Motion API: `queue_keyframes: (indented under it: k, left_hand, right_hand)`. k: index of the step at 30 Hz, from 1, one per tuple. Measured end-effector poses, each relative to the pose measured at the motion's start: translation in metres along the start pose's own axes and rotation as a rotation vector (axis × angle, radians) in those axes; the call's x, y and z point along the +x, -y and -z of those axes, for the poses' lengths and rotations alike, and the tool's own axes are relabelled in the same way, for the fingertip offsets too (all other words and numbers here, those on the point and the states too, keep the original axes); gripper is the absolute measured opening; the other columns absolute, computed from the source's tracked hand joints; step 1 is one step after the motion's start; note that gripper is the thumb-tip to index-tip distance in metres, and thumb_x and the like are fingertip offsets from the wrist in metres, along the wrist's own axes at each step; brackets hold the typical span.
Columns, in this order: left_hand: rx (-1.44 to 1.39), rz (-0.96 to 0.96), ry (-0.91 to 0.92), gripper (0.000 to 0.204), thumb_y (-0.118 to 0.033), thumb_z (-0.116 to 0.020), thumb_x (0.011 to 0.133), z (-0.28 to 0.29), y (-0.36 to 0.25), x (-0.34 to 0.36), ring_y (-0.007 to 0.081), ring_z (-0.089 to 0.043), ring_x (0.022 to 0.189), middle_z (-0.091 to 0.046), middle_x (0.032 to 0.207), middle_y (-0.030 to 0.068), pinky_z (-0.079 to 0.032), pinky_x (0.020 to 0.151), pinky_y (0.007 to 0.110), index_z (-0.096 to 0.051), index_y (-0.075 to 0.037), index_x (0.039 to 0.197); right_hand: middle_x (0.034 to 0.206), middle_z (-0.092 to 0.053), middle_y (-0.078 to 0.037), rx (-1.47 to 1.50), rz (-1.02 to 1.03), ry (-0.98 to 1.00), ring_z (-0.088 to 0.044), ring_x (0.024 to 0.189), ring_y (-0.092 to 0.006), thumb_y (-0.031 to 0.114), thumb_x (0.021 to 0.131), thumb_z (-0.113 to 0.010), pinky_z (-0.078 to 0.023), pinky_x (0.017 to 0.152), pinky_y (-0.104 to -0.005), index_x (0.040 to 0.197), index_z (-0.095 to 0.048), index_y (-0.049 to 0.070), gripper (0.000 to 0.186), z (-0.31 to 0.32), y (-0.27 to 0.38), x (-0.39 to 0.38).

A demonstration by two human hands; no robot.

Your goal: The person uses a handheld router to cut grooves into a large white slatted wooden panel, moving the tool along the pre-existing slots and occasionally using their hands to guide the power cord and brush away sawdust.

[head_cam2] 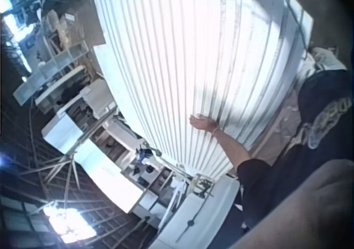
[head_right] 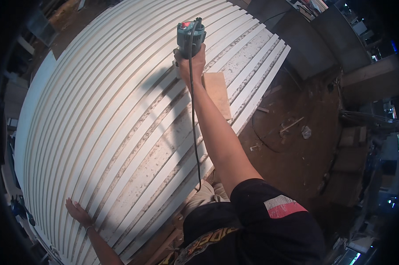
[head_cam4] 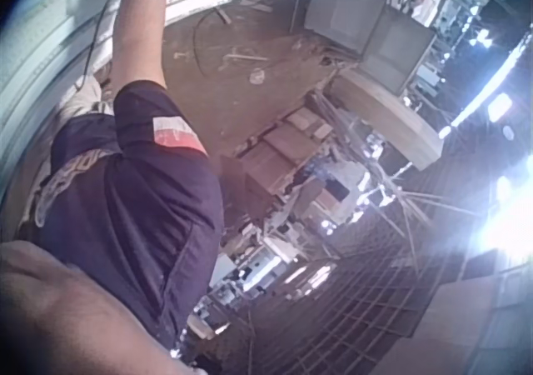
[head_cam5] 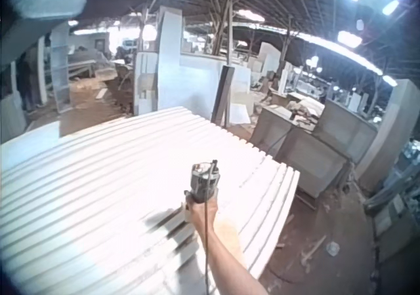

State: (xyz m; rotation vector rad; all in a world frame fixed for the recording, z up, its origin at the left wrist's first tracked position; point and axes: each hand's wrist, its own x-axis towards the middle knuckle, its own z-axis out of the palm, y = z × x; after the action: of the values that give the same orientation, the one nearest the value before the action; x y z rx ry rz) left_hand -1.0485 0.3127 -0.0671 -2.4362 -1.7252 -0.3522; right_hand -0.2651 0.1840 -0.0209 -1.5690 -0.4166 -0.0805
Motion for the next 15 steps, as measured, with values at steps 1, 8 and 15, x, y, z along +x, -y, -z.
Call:
queue_keyframes:
  k: [1, 8, 15]
  left_hand:
    - [0.014, 0.025, 0.004, 0.049, -0.028, -0.041, 0.112, 0.001, 0.001, -0.001, 0.0426, -0.038, 0.149, -0.049, 0.155, 0.0250, -0.029, 0.124, 0.053, -0.049, 0.003, 0.149]
    - [0.286, 0.226, 0.113, 0.045, -0.028, -0.044, 0.111, 0.000, -0.024, -0.001, 0.0442, -0.052, 0.135, -0.057, 0.143, 0.0228, -0.043, 0.114, 0.055, -0.053, 0.002, 0.143]
    - [0.259, 0.163, 0.004, 0.050, -0.027, -0.052, 0.109, -0.017, -0.119, 0.042, 0.0449, -0.052, 0.136, -0.053, 0.145, 0.0304, -0.043, 0.116, 0.053, -0.048, 0.006, 0.146]
  right_hand:
    - [0.095, -0.066, -0.008, -0.020, 0.018, -0.002, -0.067, 0.087, -0.0201, 0.016, 0.079, -0.081, -0.055, 0.081, -0.0360, 0.121, -0.051, 0.006, 0.052, 0.002, -0.005, 0.011]
    - [0.097, -0.066, -0.009, -0.112, 0.026, 0.000, -0.068, 0.087, -0.0218, 0.020, 0.080, -0.082, -0.055, 0.081, -0.0365, 0.120, -0.051, 0.007, 0.052, 0.025, -0.027, 0.076]
    - [0.109, -0.069, -0.018, -0.067, -0.008, -0.027, -0.069, 0.101, -0.0344, 0.021, 0.077, -0.083, -0.053, 0.091, -0.0457, 0.120, -0.052, 0.004, 0.056, 0.052, -0.053, 0.148]
